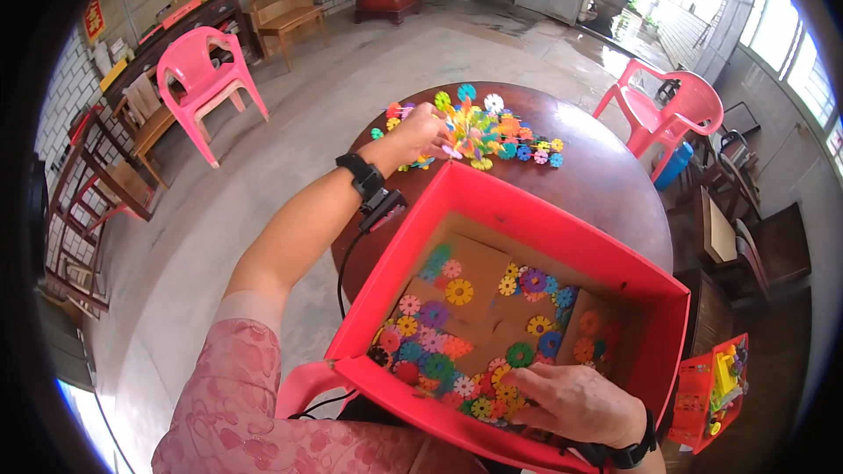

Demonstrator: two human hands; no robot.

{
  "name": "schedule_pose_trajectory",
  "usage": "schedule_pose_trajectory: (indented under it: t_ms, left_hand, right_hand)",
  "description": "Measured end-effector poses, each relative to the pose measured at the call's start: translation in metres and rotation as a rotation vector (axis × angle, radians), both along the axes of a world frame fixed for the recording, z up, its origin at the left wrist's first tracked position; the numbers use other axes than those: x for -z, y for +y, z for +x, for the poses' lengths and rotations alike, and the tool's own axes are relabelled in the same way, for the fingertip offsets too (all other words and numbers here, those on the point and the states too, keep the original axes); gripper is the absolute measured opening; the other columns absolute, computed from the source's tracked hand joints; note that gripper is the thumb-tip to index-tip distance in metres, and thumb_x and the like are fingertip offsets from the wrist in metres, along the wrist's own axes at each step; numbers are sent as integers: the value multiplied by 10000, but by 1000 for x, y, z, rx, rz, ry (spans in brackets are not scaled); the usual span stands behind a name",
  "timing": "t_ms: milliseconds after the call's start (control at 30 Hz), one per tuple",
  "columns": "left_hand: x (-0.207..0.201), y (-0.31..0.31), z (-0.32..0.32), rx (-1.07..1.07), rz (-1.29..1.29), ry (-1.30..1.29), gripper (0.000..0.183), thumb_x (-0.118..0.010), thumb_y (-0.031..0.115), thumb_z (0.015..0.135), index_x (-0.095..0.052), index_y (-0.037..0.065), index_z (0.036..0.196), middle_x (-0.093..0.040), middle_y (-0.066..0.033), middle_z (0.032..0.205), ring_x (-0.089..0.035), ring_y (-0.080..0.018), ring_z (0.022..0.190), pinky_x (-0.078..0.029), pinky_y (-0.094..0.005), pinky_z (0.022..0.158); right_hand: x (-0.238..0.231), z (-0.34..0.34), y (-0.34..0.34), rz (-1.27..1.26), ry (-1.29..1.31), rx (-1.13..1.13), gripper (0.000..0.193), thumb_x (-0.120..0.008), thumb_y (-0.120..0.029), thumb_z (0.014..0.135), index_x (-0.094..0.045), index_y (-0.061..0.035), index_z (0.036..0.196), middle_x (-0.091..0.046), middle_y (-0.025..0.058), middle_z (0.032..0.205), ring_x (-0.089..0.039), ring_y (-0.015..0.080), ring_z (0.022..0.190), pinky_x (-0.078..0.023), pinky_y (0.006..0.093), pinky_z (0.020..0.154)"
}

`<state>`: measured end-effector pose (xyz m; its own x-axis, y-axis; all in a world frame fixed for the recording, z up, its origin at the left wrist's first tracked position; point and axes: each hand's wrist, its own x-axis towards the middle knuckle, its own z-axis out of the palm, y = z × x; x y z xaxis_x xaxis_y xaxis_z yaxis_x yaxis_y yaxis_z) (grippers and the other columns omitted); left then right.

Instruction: The person assembles colorful interlocking toy blocks by hand, picking them from a red box and connecting them into a structure.

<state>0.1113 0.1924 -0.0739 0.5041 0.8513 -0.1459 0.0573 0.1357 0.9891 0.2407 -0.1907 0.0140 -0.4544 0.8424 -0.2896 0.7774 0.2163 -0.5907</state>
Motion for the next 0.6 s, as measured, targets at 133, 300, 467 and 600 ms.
schedule_pose_trajectory:
  t_ms: [133,300,467,600]
  left_hand:
    - [24,-2,31,128,-75,83,204,-510,27,844,-484,-39,1035,-578,-153,853,-615,-255,723,-525,-387,612]
    - [69,7,20,408,812,322,174,-544,73,742,-593,-78,812,-613,-139,809,-587,-203,725,-462,-354,627]
    - [37,-18,2,463,405,310,231,-538,187,897,-496,-18,993,-518,-20,820,-503,-88,786,-445,-290,665]
    - [-12,-53,6,256,-51,135,461,-552,195,884,-443,-18,1279,-567,-68,1010,-552,-123,850,-460,-277,726]
  right_hand:
    - [-1,1,3,-36,-33,-6,430,-645,-272,852,-470,-49,1175,-568,139,853,-591,344,804,-485,417,647]
    - [-6,-5,5,-57,-48,-9,406,-644,-234,838,-478,-40,1154,-554,125,826,-597,331,778,-488,412,632]
    - [-5,3,11,48,-59,-33,396,-672,-201,787,-500,-33,1101,-551,108,818,-598,318,723,-500,389,632]
    - [5,20,0,249,-142,113,377,-688,-183,752,-528,-36,1060,-556,120,835,-593,305,753,-499,381,652]
